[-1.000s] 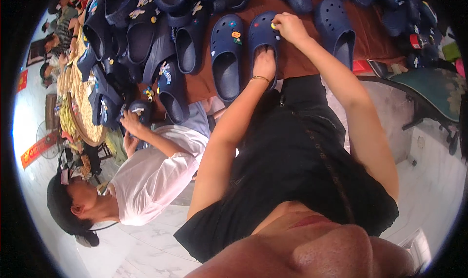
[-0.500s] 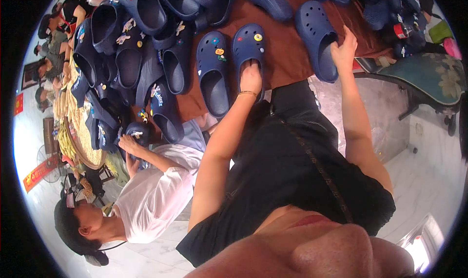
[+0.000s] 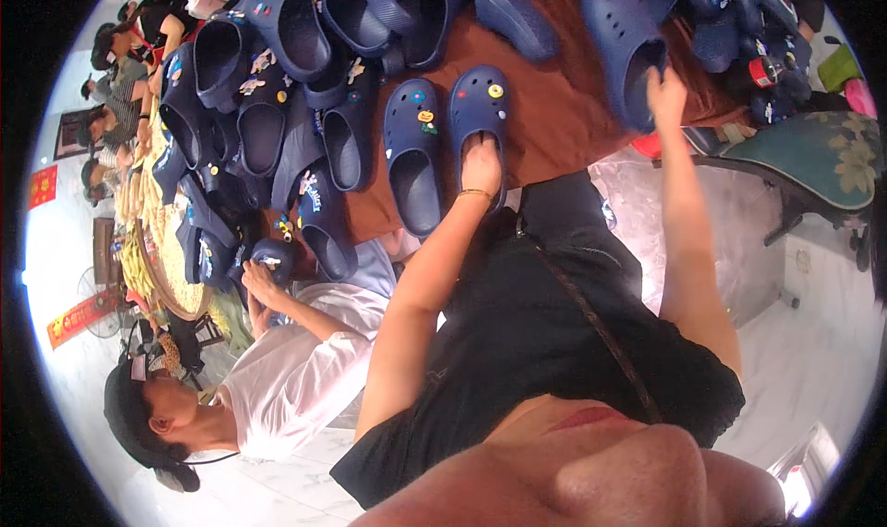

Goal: Attaching decorative charms and pins into the holes of foam clogs.

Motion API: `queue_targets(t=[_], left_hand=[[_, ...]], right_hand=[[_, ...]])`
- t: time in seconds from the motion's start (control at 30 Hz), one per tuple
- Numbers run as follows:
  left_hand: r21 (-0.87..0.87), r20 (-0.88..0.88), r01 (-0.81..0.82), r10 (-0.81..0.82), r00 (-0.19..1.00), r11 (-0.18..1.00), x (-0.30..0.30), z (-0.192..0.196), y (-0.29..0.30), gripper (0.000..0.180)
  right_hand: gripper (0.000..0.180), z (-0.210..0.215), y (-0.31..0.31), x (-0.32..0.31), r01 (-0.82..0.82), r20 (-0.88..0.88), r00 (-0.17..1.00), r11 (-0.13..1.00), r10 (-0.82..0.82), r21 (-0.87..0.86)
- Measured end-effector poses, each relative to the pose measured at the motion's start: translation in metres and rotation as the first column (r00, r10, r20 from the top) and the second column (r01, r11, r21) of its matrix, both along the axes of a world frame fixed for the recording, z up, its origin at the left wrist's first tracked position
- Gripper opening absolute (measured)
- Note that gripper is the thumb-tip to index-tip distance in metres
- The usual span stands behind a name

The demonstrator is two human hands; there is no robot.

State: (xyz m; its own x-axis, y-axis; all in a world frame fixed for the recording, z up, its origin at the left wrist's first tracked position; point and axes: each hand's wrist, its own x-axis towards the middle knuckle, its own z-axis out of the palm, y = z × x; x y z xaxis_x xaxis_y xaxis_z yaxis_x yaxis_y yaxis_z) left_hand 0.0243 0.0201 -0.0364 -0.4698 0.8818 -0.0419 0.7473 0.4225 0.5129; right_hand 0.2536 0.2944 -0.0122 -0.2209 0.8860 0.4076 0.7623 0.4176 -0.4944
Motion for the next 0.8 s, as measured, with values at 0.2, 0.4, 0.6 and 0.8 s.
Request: queue_targets(t=[0.2, 0.4, 0.6, 0.8], left_hand=[[0.130, -0.080, 0.005, 0.006, 0.997, 0.992, -0.002, -0.009, 0.002, 0.026], [0.063, -0.038, 0.004, -0.002, 0.999, 0.998, -0.004, -0.015, -0.004, 0.024], [0.179, -0.061, 0.007, 0.004, 0.998, 0.984, 0.000, -0.008, 0.001, 0.024], [-0.006, 0.100, -0.013, 0.014, 0.995, 1.000, -0.002, -0.004, 0.001, 0.026]], right_hand=[[0.034, 0.063, 0.031, -0.073, -0.011, -0.004, 1.000, 0.898, 0.014, 0.440], [0.070, 0.020, -0.059, -0.175, -0.337, 0.238, 0.910, 0.940, 0.341, -0.057], [0.056, -0.002, -0.019, -0.154, -0.245, -0.177, 0.964, 0.925, 0.200, -0.289], [0.041, -0.004, 0.013, -0.077, -0.550, -0.655, 0.733, 0.407, -0.183, -0.729]])
